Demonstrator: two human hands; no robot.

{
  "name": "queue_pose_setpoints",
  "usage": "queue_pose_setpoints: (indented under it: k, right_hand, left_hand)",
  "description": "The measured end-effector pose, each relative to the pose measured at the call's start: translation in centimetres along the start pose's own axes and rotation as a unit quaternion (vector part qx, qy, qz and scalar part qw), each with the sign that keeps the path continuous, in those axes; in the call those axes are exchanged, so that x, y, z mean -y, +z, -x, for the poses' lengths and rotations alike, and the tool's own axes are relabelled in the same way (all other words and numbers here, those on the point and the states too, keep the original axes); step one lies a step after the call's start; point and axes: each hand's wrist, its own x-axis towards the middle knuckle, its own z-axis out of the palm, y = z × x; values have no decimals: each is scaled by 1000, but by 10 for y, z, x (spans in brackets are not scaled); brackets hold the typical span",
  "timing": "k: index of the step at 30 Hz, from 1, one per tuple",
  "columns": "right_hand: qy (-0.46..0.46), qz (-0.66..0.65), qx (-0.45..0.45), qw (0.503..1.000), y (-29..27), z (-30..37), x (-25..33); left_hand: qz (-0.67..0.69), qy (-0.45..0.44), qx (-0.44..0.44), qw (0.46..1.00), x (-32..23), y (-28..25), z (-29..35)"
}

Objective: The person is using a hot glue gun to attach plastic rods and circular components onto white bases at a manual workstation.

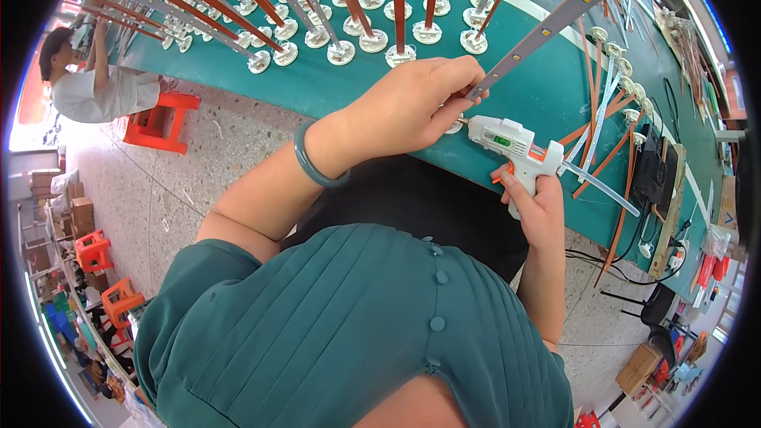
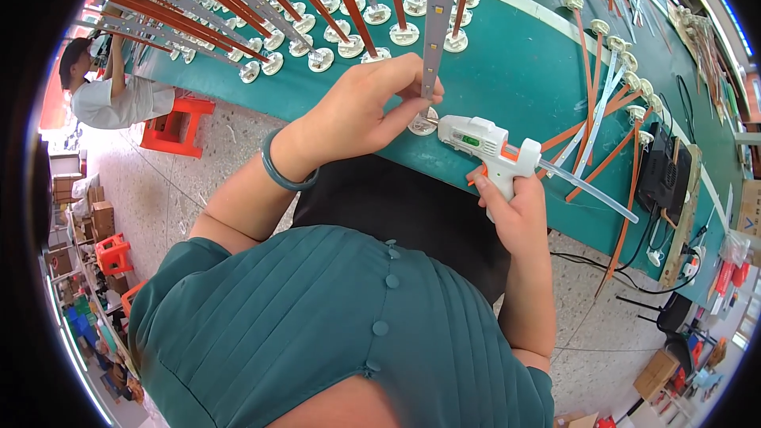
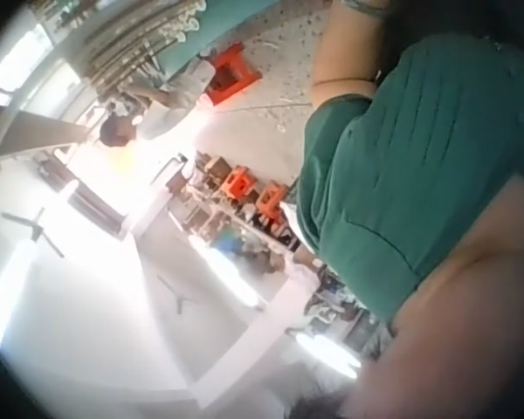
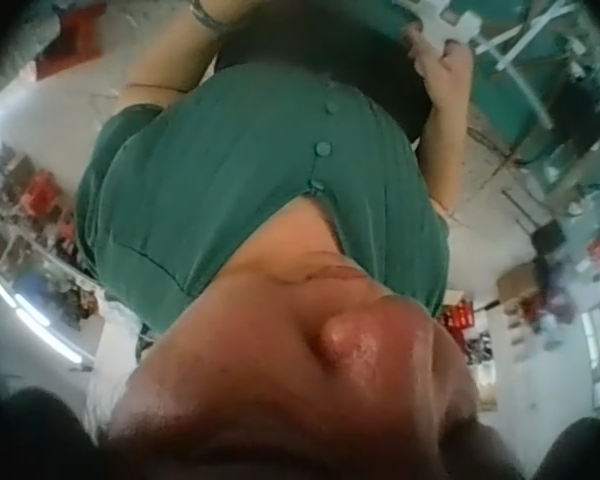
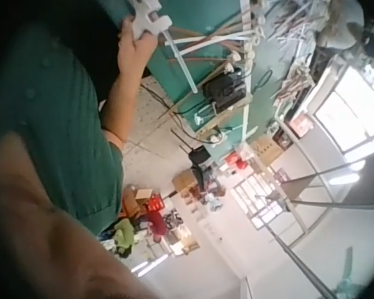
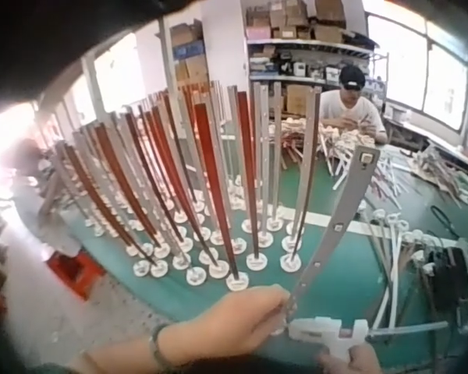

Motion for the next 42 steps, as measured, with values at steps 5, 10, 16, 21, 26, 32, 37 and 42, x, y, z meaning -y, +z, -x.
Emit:
queue_pose_setpoints:
  k: [5,10,16,21,26,32,37,42]
  right_hand:
    - [-13,13,-13,1000,3,2,-5]
    - [0,13,-15,1000,3,3,-4]
    - [19,23,-28,999,2,4,-3]
    - [-5,1,-18,1000,-2,5,-9]
    - [1,-83,-76,994,-5,8,-8]
    - [5,-144,-102,984,-9,8,-8]
    - [-5,-151,-88,985,-11,8,-11]
    - [-9,-161,-88,983,-11,7,-11]
  left_hand:
    - [6,-2,-5,1000,-1,0,1]
    - [6,-1,-6,1000,0,0,2]
    - [4,11,-11,1000,-1,1,5]
    - [-7,29,-11,999,-3,1,5]
    - [-13,25,-117,993,12,-3,-10]
    - [-80,-10,-157,984,32,-6,-37]
    - [-95,-30,-151,983,42,4,-38]
    - [-47,-5,-218,975,30,12,-34]
